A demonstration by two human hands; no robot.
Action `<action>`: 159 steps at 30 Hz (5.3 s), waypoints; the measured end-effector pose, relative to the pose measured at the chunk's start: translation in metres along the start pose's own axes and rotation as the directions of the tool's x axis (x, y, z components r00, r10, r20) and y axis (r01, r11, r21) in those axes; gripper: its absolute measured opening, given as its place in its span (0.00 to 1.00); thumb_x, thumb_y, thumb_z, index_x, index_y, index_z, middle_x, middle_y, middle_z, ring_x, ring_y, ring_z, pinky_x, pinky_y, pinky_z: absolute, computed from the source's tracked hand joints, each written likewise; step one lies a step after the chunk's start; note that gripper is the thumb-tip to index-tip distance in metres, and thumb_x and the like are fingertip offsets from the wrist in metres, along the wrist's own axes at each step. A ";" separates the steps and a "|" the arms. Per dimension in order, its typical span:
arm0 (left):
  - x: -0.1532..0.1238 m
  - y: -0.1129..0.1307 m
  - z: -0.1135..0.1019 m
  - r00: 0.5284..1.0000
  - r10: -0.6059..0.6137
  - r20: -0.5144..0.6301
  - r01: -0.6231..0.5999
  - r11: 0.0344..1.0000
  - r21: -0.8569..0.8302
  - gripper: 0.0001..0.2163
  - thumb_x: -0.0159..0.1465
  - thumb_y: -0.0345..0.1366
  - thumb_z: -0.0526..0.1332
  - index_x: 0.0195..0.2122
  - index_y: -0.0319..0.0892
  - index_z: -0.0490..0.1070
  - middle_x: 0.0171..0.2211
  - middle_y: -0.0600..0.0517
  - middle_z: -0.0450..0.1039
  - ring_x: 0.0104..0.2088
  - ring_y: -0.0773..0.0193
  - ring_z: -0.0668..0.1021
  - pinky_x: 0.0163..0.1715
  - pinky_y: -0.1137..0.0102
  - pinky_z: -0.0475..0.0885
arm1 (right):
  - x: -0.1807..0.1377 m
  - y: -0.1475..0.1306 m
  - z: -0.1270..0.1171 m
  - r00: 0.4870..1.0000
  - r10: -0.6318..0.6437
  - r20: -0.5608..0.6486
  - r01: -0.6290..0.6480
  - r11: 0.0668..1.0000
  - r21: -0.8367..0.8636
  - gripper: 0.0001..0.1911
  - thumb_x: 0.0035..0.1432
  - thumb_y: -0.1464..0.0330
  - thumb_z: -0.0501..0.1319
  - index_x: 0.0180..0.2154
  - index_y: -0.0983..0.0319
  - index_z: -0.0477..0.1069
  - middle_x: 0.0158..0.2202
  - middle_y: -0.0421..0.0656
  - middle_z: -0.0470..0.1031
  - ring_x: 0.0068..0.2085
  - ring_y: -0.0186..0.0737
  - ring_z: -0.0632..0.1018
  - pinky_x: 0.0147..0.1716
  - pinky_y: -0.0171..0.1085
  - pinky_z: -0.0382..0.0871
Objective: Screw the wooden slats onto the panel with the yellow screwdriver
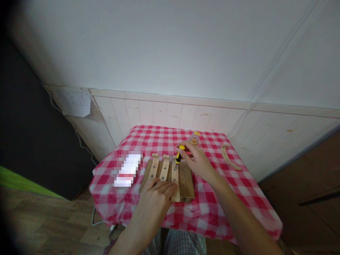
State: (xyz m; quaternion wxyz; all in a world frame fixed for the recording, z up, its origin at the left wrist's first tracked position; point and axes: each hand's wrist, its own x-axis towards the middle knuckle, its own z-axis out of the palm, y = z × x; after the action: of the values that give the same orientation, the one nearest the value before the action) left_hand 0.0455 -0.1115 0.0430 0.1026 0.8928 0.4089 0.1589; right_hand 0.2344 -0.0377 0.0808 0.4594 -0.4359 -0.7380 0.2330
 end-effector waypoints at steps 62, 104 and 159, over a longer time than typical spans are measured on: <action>0.004 0.003 -0.005 0.997 -0.020 0.072 0.022 1.000 -0.021 0.10 0.70 0.23 0.58 0.49 0.36 0.75 0.50 0.49 0.80 0.47 0.59 0.80 0.53 0.63 0.68 | -0.001 0.008 0.022 0.946 0.323 0.031 -0.226 0.587 0.777 0.11 0.61 0.53 0.61 0.37 0.53 0.73 0.36 0.41 0.73 0.37 0.42 0.76 0.40 0.42 0.75; 0.004 0.001 -0.001 0.999 0.003 0.039 -0.004 1.000 0.002 0.11 0.68 0.21 0.58 0.49 0.36 0.75 0.49 0.48 0.80 0.47 0.60 0.81 0.53 0.62 0.70 | -0.004 0.012 0.035 0.951 0.307 -0.025 -0.206 0.695 0.688 0.20 0.55 0.48 0.67 0.39 0.54 0.68 0.40 0.41 0.76 0.38 0.42 0.79 0.37 0.43 0.76; 0.005 0.002 -0.002 0.998 -0.009 0.055 0.010 1.000 -0.026 0.10 0.69 0.21 0.57 0.46 0.37 0.75 0.46 0.49 0.81 0.44 0.60 0.81 0.51 0.64 0.69 | -0.005 0.007 0.009 0.997 0.074 -0.033 -0.064 0.966 0.252 0.22 0.63 0.45 0.57 0.40 0.54 0.77 0.40 0.45 0.81 0.45 0.47 0.80 0.48 0.47 0.74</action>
State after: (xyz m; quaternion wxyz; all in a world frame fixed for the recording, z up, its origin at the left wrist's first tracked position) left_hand 0.0495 -0.1085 0.0466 0.1263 0.8934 0.4080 0.1395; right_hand 0.2304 -0.0374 0.0688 0.5177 -0.4046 -0.6773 0.3308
